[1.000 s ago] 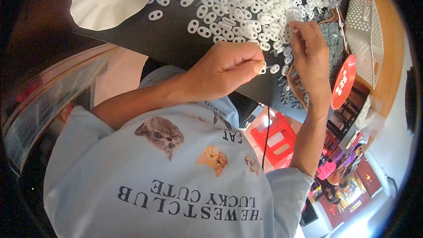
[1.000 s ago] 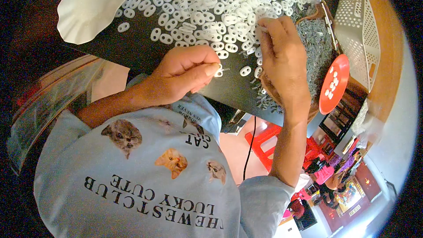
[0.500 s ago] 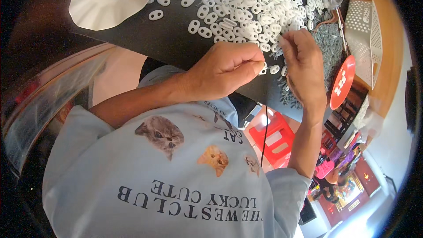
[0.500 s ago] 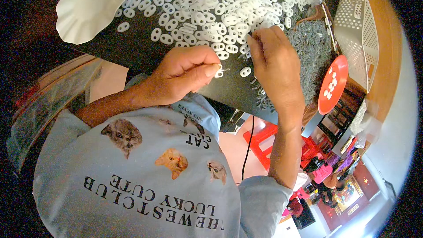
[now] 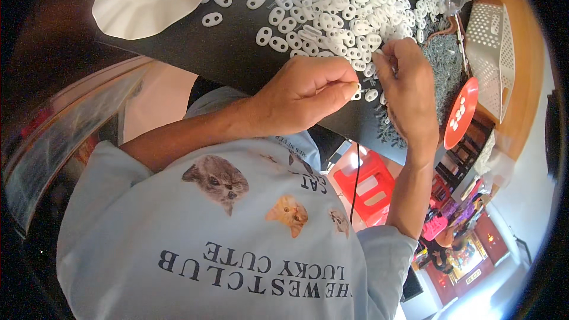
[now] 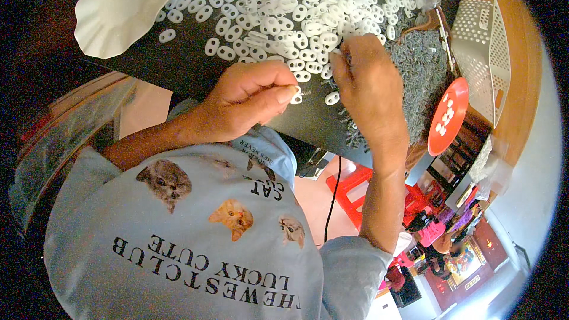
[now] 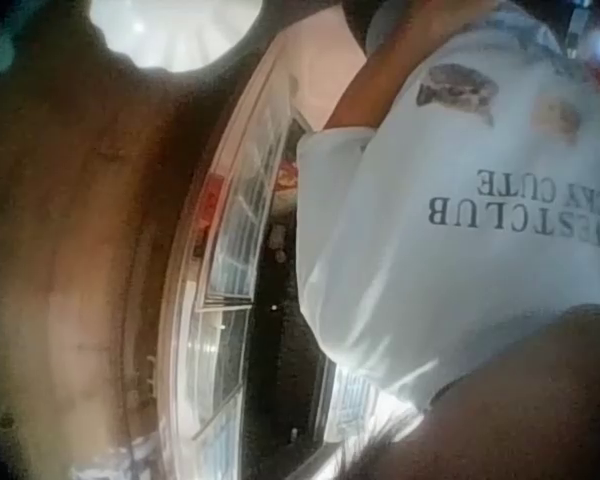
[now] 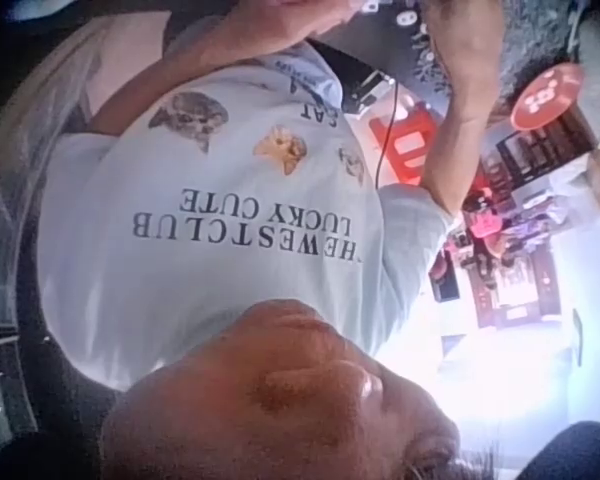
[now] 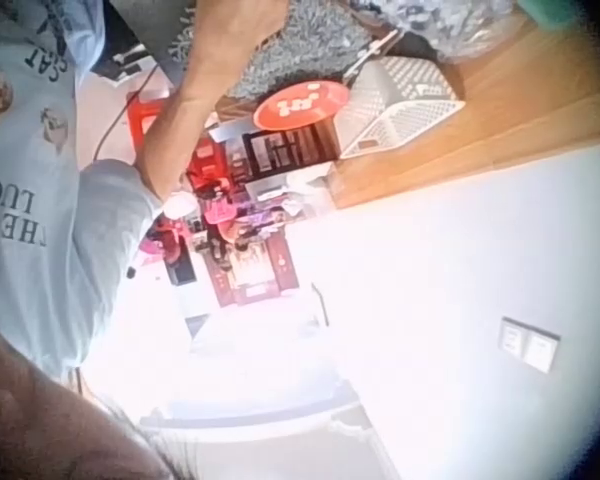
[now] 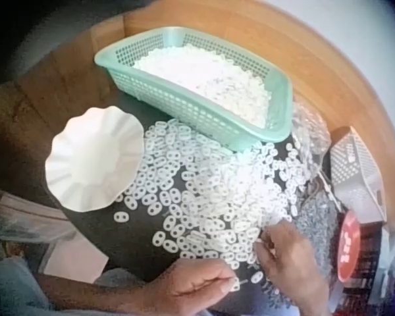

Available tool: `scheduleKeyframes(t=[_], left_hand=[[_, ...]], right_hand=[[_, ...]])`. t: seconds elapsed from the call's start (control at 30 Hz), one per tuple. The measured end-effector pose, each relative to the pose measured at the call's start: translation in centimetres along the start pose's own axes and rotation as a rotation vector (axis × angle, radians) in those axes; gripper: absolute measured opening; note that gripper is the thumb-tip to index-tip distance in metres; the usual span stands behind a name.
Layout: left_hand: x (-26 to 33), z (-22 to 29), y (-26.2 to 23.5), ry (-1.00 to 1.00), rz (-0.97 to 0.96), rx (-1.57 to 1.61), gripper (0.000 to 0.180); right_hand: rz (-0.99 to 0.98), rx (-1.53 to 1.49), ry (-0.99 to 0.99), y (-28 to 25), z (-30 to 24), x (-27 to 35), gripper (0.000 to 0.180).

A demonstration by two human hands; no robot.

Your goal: The recorder is manually assembling or sorting small white plastic components on a workspace.

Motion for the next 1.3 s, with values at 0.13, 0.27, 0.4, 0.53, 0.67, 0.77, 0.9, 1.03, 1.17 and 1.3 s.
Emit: scheduleKeyframes(t=[0.13,0.27,0.4,0.53,0.67,0.77,0.9,1.03,1.17,1.3], left_hand=[[0.1,-0.4,0.1,0.011,-0.009,0.029,0.012],[0.1,-0.5,0.1,0.017,-0.028,0.079,0.012],[0.1,-0.7,0.4,-0.008,-0.046,0.134,0.011],[0.3,-0.6,0.6,-0.005,-0.067,0.129,0.011],[0.3,-0.5,0.7,0.010,-0.062,0.131,0.011],[0.6,-0.6,0.8,-0.036,-0.074,0.133,0.011],[0.6,-0.6,0.7,-0.036,-0.071,0.090,0.011],[0.5,-0.4,0.8,-0.012,-0.082,0.062,0.012],[0.5,-0.3,0.9,0.002,-0.092,0.058,0.014],[0.5,-0.5,0.6,-0.022,-0.071,0.065,0.015]], right_hand=[[0.023,0.056,-0.073,-0.1,-1.1,0.4,0.014],[-0.006,-0.448,0.221,-0.7,-0.4,1.9,0.014],[-0.094,-0.679,0.207,-0.1,-1.7,2.7,0.014],[-0.124,-0.717,0.204,0.4,-2.0,3.1,0.016],[-0.135,-0.706,0.202,0.5,-2.0,3.2,0.016],[-0.143,-0.716,0.191,0.7,-1.9,3.3,0.016],[-0.149,-0.763,0.179,1.0,-1.8,3.4,0.015],[-0.197,-0.860,0.239,1.5,-1.7,3.6,0.015],[-0.215,-0.904,0.253,2.0,-2.7,3.6,0.021],[-0.193,-0.882,0.299,2.4,-2.6,4.0,0.023]])
Point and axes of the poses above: each hand's wrist, its own x-axis away from the middle knuckle, its own y-axis out of the palm, z = x × y, the point moved 10 cm from there along -x, towards the middle knuckle, and after that the axes turned 9 degrees about -x, right-handed, at the moved point
